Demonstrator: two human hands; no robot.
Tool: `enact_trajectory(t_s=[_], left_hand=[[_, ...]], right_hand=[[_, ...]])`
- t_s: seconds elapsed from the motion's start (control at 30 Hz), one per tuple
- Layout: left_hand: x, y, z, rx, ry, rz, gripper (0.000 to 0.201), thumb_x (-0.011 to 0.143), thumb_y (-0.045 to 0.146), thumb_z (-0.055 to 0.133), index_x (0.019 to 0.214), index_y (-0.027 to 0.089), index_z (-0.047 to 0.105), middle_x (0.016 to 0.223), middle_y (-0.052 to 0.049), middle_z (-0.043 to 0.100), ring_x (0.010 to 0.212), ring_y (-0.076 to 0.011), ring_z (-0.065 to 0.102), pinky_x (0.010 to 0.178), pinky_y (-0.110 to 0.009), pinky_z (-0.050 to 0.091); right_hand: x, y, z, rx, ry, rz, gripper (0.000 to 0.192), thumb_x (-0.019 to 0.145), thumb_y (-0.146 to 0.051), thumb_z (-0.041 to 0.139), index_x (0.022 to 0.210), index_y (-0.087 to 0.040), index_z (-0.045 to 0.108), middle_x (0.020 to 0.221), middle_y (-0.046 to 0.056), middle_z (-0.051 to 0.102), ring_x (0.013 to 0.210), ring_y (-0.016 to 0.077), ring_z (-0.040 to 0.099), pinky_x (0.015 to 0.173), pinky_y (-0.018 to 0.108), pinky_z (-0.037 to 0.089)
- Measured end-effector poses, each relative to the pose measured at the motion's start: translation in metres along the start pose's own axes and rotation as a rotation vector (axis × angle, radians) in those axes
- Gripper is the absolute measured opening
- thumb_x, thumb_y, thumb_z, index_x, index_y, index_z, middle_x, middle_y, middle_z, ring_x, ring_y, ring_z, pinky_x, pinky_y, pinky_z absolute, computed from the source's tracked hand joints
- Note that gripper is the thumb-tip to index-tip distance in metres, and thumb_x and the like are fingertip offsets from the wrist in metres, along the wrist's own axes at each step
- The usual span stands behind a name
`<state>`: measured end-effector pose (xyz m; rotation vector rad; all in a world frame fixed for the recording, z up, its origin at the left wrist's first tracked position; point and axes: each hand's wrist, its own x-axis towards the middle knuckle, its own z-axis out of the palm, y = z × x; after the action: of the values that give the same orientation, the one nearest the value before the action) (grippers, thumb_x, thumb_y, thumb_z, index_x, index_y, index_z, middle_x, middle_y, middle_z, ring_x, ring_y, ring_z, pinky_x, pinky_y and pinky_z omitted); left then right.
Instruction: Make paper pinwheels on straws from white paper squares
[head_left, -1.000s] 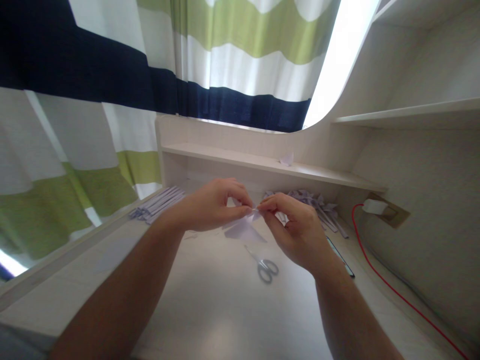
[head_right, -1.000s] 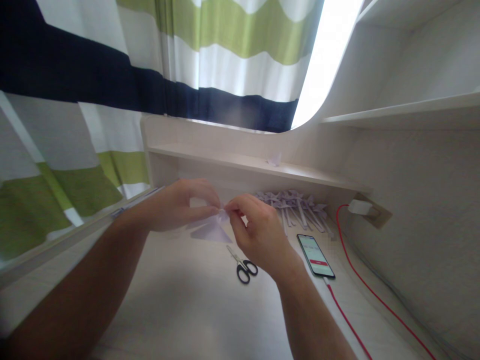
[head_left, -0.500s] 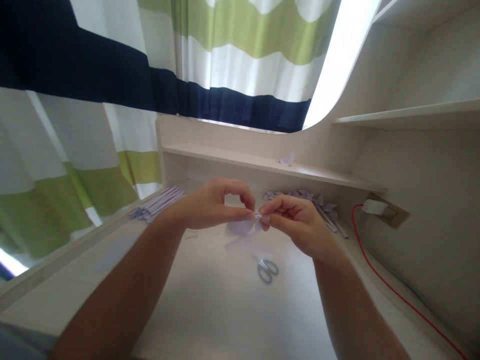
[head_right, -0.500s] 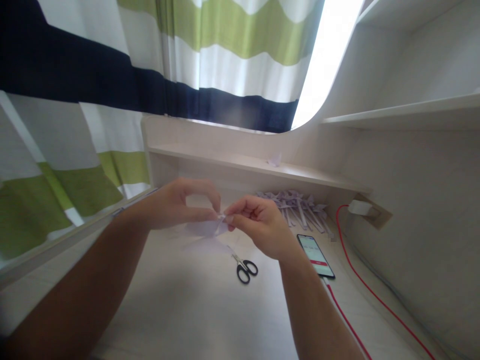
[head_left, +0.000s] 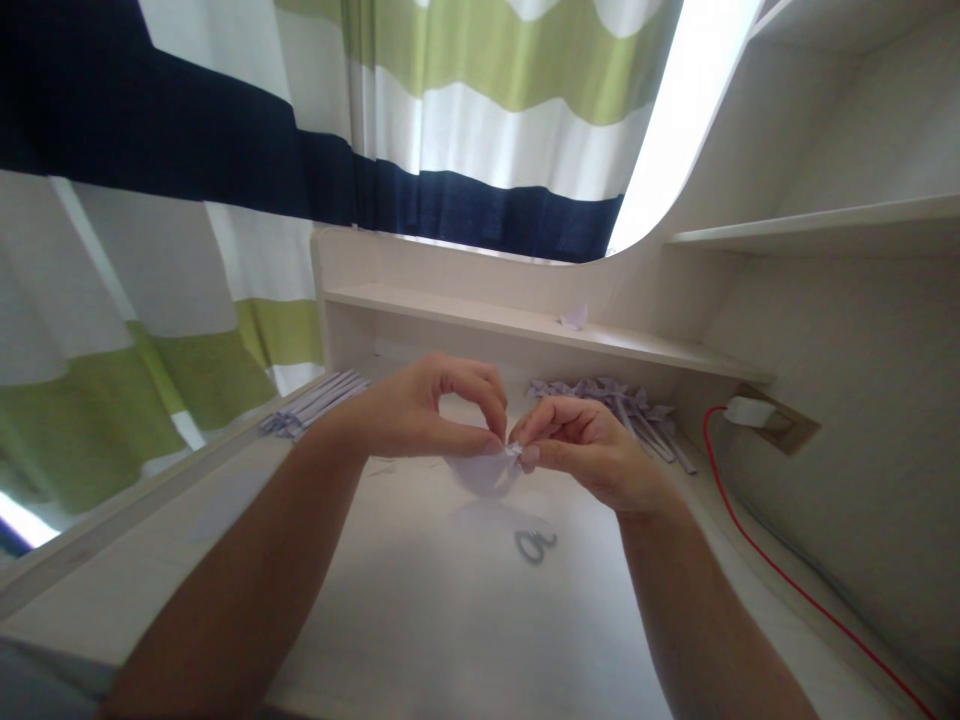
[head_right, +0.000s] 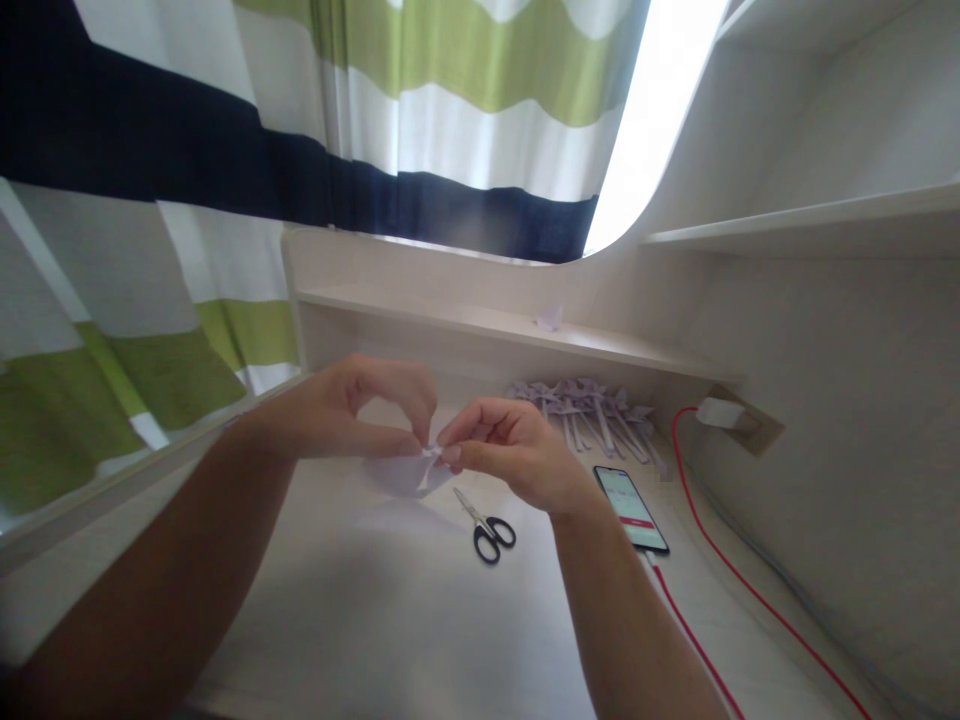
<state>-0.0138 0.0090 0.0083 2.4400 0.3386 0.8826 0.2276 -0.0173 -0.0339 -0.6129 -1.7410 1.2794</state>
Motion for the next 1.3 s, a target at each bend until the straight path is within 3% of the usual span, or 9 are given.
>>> enact_trajectory(t_s=[0.43,0.67,1.1,1.3], left_hand=[[0.0,0.0,0.002,-0.013,-0.076,-0.044,0.009,0.081,0.012,0.074,0.082,0.02,0.078,0.095,-0.004,0.074,0.086,-0.0177,0.072,0.083,-0.03,0.055],[0.001,-0.004,0.003,-0.014,-0.105,-0.085,0.007,0.082,0.012,0.073,0.082,0.019,0.077,0.093,-0.003,0.073,0.088,-0.0162,0.071,0.083,-0.028,0.053],[0.003,-0.012,0.0,-0.025,-0.128,-0.125,0.007,0.083,0.018,0.072,0.082,0.02,0.078,0.093,-0.003,0.076,0.088,-0.0179,0.07,0.084,-0.03,0.052],[0.004,-0.013,-0.002,-0.002,-0.13,-0.152,0.008,0.083,0.018,0.07,0.083,0.02,0.079,0.093,-0.003,0.076,0.089,-0.0182,0.071,0.084,-0.03,0.052]], right_hand=[[-0.006,-0.005,0.005,-0.108,-0.062,0.004,0.01,0.085,-0.027,0.084,0.089,-0.02,0.079,0.088,0.003,0.078,0.079,0.016,0.071,0.075,0.029,0.056],[-0.009,-0.006,0.006,-0.372,0.016,-0.077,0.011,0.088,-0.031,0.081,0.089,-0.02,0.079,0.088,0.005,0.077,0.082,0.0191,0.067,0.078,0.034,0.053],[-0.013,-0.016,0.016,-0.643,0.075,-0.199,0.001,0.093,-0.021,0.073,0.093,-0.022,0.073,0.084,-0.001,0.071,0.078,0.0152,0.061,0.075,0.028,0.048],[-0.017,-0.019,0.021,-0.791,0.099,-0.254,0.011,0.093,-0.013,0.069,0.093,-0.023,0.072,0.083,-0.003,0.073,0.078,0.014,0.065,0.076,0.026,0.049]])
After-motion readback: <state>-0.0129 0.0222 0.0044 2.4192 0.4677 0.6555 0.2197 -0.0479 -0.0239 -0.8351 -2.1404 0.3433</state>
